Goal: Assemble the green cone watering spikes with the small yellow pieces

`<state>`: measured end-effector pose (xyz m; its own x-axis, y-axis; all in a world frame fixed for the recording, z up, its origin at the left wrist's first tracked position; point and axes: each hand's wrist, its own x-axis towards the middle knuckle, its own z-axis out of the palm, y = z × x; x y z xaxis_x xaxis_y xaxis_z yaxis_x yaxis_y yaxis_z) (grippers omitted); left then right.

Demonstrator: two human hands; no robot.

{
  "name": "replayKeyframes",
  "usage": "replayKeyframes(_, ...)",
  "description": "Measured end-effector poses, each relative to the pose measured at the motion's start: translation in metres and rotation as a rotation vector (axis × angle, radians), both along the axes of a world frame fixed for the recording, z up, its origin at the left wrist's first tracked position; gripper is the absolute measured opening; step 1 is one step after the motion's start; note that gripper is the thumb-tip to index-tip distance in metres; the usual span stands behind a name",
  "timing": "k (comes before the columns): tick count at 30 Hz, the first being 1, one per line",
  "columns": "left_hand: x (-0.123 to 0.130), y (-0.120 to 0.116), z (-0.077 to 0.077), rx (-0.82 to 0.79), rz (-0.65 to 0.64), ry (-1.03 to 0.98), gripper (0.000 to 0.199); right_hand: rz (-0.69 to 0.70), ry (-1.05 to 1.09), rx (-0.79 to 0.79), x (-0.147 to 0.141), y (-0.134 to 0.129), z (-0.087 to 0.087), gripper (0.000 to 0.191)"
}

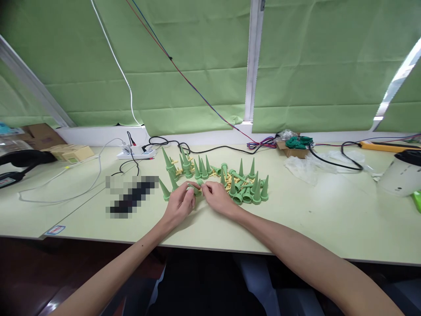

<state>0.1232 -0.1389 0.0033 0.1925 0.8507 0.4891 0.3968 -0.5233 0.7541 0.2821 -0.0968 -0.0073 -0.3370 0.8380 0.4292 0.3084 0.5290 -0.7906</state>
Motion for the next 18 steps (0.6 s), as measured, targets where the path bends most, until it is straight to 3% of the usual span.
replayKeyframes(4,-0.001,0.000,-0.002,-0.005,-0.053,-0.099,0.040,-0.042,0.049,-0.024,0.001,0.001,-0.001,0.039)
replayKeyframes(8,0.001,0.001,-0.003,-0.010,0.110,-0.212,0.035,-0.063,0.111,-0.029,0.002,-0.002,0.001,0.039)
replayKeyframes(11,0.001,0.004,-0.003,-0.044,0.234,-0.165,0.041,-0.054,0.146,0.008,0.002,-0.004,0.003,0.037)
replayKeyframes(18,0.002,0.005,0.003,-0.086,0.216,0.006,0.047,0.031,0.183,-0.003,0.002,-0.009,0.007,0.034)
